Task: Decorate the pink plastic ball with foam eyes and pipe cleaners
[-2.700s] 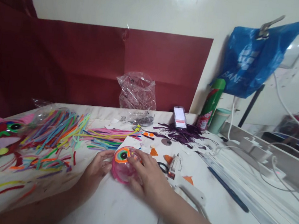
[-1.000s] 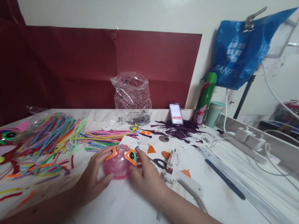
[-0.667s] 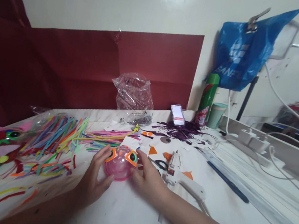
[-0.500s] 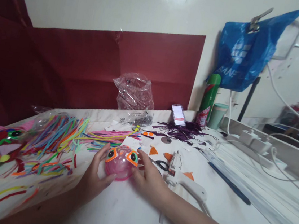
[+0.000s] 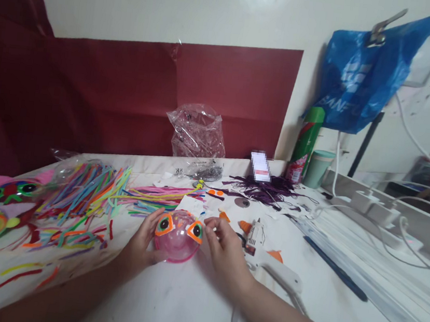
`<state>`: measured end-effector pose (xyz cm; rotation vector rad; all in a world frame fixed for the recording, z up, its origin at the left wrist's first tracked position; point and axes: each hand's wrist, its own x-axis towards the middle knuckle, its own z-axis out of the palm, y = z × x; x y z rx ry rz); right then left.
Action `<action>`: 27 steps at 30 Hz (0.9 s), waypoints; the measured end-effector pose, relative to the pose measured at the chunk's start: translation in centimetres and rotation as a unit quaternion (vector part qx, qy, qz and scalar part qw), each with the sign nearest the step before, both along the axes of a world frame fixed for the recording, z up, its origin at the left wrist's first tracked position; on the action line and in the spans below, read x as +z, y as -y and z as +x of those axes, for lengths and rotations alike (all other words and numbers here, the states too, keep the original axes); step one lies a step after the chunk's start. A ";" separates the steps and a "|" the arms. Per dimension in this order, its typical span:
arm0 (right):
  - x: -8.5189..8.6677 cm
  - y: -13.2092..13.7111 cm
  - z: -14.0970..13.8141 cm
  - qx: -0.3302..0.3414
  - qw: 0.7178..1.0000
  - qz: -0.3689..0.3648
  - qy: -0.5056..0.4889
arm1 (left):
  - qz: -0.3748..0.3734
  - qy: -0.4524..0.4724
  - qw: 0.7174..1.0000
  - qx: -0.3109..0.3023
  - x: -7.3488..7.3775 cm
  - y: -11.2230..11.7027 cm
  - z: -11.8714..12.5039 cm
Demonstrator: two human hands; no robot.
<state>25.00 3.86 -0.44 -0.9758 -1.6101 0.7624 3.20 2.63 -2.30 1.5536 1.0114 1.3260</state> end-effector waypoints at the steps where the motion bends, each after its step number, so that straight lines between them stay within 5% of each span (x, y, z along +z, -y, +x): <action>1: 0.0 -0.1 0.1 -0.003 1.000 0.004 -0.010 | -0.003 -0.005 1.000 0.002 0.1 0.1 0.1; 13: 1.1 -0.4 0.9 -0.066 0.996 -0.049 0.038 | 0.002 -0.029 1.000 0.006 -0.3 0.0 -0.2; 18: 0.7 -1.0 0.8 -0.070 0.994 -0.075 -0.024 | -0.002 -0.013 1.000 -0.002 -0.5 -0.2 -0.3; 24: -0.2 -0.3 -0.2 0.064 0.983 -0.171 -0.007 | -0.026 -0.011 1.000 -0.007 0.0 0.0 -0.1; 27: -0.5 0.2 -0.5 0.138 0.977 -0.161 -0.003 | -0.040 -0.026 0.999 -0.004 0.1 0.2 0.0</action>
